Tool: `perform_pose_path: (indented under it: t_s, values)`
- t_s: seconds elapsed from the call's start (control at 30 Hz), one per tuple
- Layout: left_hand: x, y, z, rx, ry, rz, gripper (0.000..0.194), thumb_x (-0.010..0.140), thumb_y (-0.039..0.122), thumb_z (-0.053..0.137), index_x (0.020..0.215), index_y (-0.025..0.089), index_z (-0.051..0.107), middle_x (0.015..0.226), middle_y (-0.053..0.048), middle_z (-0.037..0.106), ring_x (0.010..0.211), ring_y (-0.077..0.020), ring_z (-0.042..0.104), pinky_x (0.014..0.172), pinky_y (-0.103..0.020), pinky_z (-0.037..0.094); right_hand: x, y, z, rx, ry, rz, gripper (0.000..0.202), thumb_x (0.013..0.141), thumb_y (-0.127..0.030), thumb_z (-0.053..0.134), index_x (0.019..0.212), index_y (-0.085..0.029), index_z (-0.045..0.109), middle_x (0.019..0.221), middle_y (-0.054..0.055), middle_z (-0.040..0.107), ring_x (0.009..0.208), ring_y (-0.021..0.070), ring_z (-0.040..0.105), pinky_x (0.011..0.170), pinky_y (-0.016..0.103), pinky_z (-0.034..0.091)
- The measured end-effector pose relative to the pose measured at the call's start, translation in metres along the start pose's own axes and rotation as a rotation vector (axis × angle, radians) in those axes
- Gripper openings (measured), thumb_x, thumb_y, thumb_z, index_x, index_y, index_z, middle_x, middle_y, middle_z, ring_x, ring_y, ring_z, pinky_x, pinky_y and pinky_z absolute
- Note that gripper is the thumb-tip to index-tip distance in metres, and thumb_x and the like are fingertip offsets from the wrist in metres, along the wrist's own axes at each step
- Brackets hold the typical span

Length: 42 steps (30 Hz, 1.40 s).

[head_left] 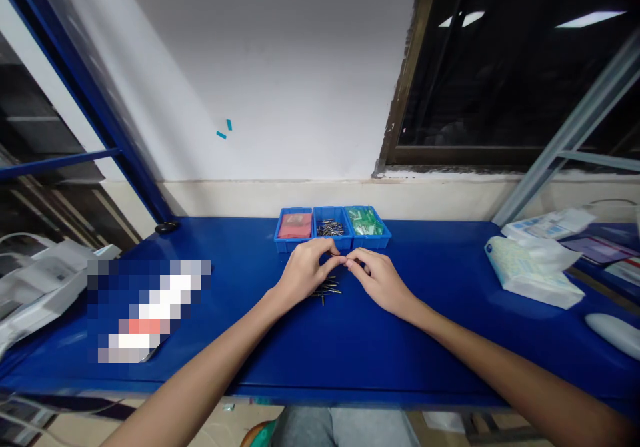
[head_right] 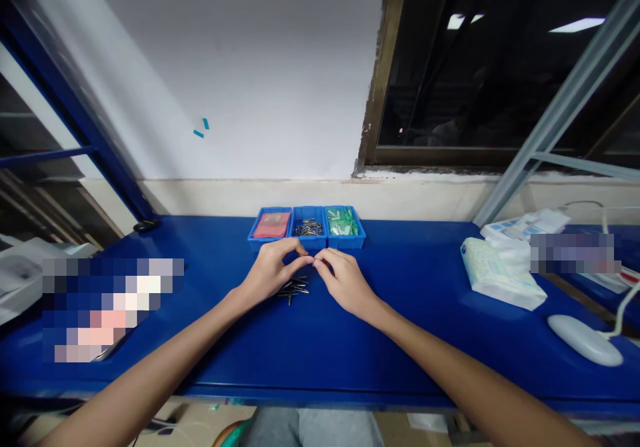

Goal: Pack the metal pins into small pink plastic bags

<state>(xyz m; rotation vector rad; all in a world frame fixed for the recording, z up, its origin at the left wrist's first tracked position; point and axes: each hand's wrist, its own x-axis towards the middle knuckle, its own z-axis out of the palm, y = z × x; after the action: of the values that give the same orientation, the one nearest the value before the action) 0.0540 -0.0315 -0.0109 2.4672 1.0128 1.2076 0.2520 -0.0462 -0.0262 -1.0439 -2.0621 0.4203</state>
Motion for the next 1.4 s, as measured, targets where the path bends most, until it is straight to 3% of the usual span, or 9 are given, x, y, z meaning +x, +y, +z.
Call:
perform_pose_path:
  t_s: [0.2, 0.33, 0.5, 0.67, 0.77, 0.93, 1.07, 1.2, 1.4]
  values:
    - [-0.003, -0.008, -0.001, 0.132, -0.107, 0.114, 0.009, 0.095, 0.027, 0.063, 0.092, 0.019, 0.063, 0.089, -0.003, 0.067, 0.084, -0.0181, 0.062, 0.077, -0.029, 0.047, 0.000, -0.004, -0.005, -0.040, 0.035, -0.057, 0.020, 0.098, -0.025, 0.051, 0.084, -0.020, 0.063, 0.081, 0.001, 0.064, 0.076, 0.0162, 0.059, 0.072, 0.028, 0.042]
    - [-0.002, -0.007, -0.002, 0.053, -0.042, 0.074, 0.005, 0.097, 0.020, 0.057, 0.099, 0.019, 0.062, 0.093, -0.002, 0.069, 0.085, -0.0163, 0.065, 0.077, -0.027, 0.049, 0.001, -0.004, -0.005, 0.003, 0.052, -0.007, 0.014, 0.096, -0.030, 0.057, 0.090, -0.020, 0.064, 0.082, 0.002, 0.063, 0.075, 0.0157, 0.059, 0.071, 0.027, 0.044]
    - [-0.001, -0.002, -0.003, -0.083, 0.040, 0.013, 0.029, 0.098, 0.020, 0.054, 0.127, 0.021, 0.053, 0.098, -0.002, 0.073, 0.082, -0.0139, 0.070, 0.073, -0.023, 0.051, 0.001, -0.004, -0.003, 0.074, 0.001, 0.066, 0.014, 0.093, -0.031, 0.059, 0.100, -0.020, 0.063, 0.086, 0.003, 0.064, 0.080, 0.0161, 0.061, 0.071, 0.027, 0.047]
    - [-0.003, 0.000, 0.004, -0.043, 0.008, 0.023, 0.015, 0.100, 0.025, 0.054, 0.110, 0.021, 0.064, 0.099, -0.002, 0.074, 0.085, -0.0153, 0.071, 0.076, -0.024, 0.052, 0.002, -0.008, 0.002, 0.492, -0.117, 0.272, 0.025, 0.093, -0.042, 0.055, 0.094, -0.018, 0.062, 0.082, 0.003, 0.062, 0.066, 0.0133, 0.057, 0.053, 0.024, 0.045]
    - [-0.004, -0.001, 0.006, 0.002, -0.031, 0.009, 0.016, 0.101, 0.025, 0.052, 0.111, 0.021, 0.064, 0.098, -0.002, 0.074, 0.083, -0.0156, 0.070, 0.076, -0.025, 0.053, 0.004, -0.009, 0.003, 0.674, -0.139, 0.359, 0.032, 0.091, -0.047, 0.055, 0.087, -0.017, 0.060, 0.075, 0.002, 0.058, 0.060, 0.0117, 0.054, 0.046, 0.021, 0.040]
    - [-0.003, -0.002, 0.000, 0.132, -0.150, 0.113, 0.018, 0.102, 0.022, 0.047, 0.109, 0.019, 0.063, 0.097, -0.004, 0.071, 0.088, -0.0173, 0.066, 0.079, -0.029, 0.050, 0.003, -0.003, 0.002, 0.466, -0.089, 0.293, 0.029, 0.092, -0.041, 0.055, 0.076, -0.017, 0.059, 0.067, 0.000, 0.058, 0.055, 0.0104, 0.053, 0.048, 0.021, 0.039]
    - [-0.004, -0.002, -0.003, 0.250, -0.207, 0.195, 0.013, 0.100, 0.019, 0.049, 0.100, 0.017, 0.061, 0.087, -0.004, 0.065, 0.078, -0.0171, 0.060, 0.070, -0.028, 0.048, 0.002, 0.000, 0.002, 0.301, -0.081, 0.233, 0.028, 0.093, -0.038, 0.052, 0.075, -0.018, 0.059, 0.067, 0.000, 0.060, 0.060, 0.0121, 0.057, 0.055, 0.022, 0.043]
    - [-0.005, -0.005, -0.006, 0.308, -0.231, 0.200, 0.007, 0.096, 0.017, 0.051, 0.097, 0.016, 0.058, 0.081, -0.003, 0.060, 0.072, -0.0163, 0.057, 0.064, -0.027, 0.045, 0.003, 0.004, 0.003, 0.303, -0.170, 0.224, 0.031, 0.096, -0.043, 0.050, 0.078, -0.018, 0.059, 0.071, 0.001, 0.063, 0.064, 0.0128, 0.059, 0.056, 0.022, 0.043]
    - [-0.005, -0.005, -0.006, 0.249, -0.211, 0.148, 0.008, 0.099, 0.022, 0.049, 0.097, 0.017, 0.055, 0.081, -0.002, 0.058, 0.070, -0.0154, 0.056, 0.064, -0.026, 0.044, 0.004, 0.011, 0.003, 0.336, -0.166, 0.244, 0.042, 0.100, -0.048, 0.040, 0.077, -0.017, 0.057, 0.069, 0.000, 0.059, 0.052, 0.0090, 0.050, 0.051, 0.021, 0.041]
